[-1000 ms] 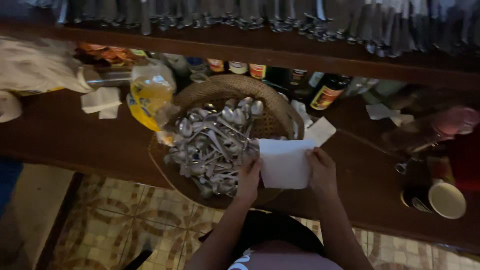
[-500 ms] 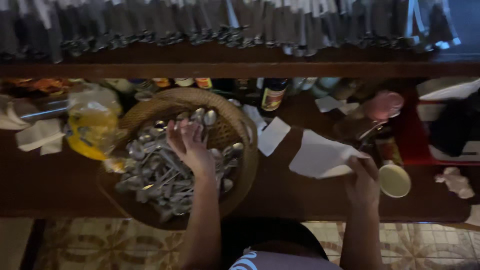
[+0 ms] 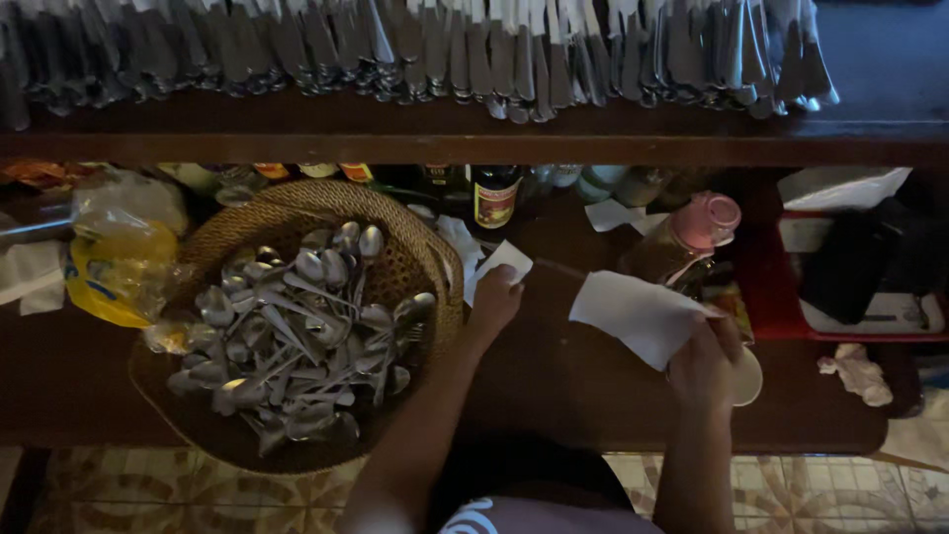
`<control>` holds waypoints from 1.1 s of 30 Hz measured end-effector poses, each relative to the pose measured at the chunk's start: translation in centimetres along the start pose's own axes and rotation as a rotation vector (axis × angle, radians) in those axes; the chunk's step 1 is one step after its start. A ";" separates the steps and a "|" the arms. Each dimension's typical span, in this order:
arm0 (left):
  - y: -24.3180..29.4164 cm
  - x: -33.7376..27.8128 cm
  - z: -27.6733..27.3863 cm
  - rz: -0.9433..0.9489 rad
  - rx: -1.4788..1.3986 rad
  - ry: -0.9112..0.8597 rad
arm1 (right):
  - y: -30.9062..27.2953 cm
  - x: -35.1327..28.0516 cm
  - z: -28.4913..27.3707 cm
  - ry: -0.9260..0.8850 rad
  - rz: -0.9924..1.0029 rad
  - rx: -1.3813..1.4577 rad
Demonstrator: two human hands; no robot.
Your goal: The person wraps individual spoons and forks in white napkins, using their hands to fold and roll the paper around the utensil handles.
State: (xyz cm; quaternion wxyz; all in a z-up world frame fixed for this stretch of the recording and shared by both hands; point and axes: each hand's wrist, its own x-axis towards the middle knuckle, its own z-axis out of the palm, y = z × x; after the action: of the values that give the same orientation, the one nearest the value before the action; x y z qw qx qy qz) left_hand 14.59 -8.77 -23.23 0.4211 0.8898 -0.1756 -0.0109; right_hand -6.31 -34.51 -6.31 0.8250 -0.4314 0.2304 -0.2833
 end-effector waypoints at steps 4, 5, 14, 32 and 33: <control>-1.2 0.4 2.5 -0.103 0.153 -0.090 | -0.2 -0.2 1.4 -0.047 -0.080 -0.056; -1.5 -0.1 2.8 -0.107 0.156 -0.091 | -0.4 -0.5 1.7 -0.078 -0.080 -0.083; -2.2 0.2 3.1 0.027 0.276 0.092 | -0.3 -1.3 5.8 -0.139 -0.047 -0.276; 0.1 1.2 0.0 -0.101 0.005 0.168 | 0.6 -3.4 8.7 -0.271 -0.005 -0.177; 0.0 1.8 0.1 -0.119 0.160 0.015 | 0.7 -3.3 8.9 -0.272 -0.012 -0.175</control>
State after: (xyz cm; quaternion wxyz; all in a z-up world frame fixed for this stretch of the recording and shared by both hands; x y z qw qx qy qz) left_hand 16.26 -9.38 -23.04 0.3485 0.9295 -0.1197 -0.0149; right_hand -2.97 -26.86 -1.78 0.8063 -0.5372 0.1378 -0.2059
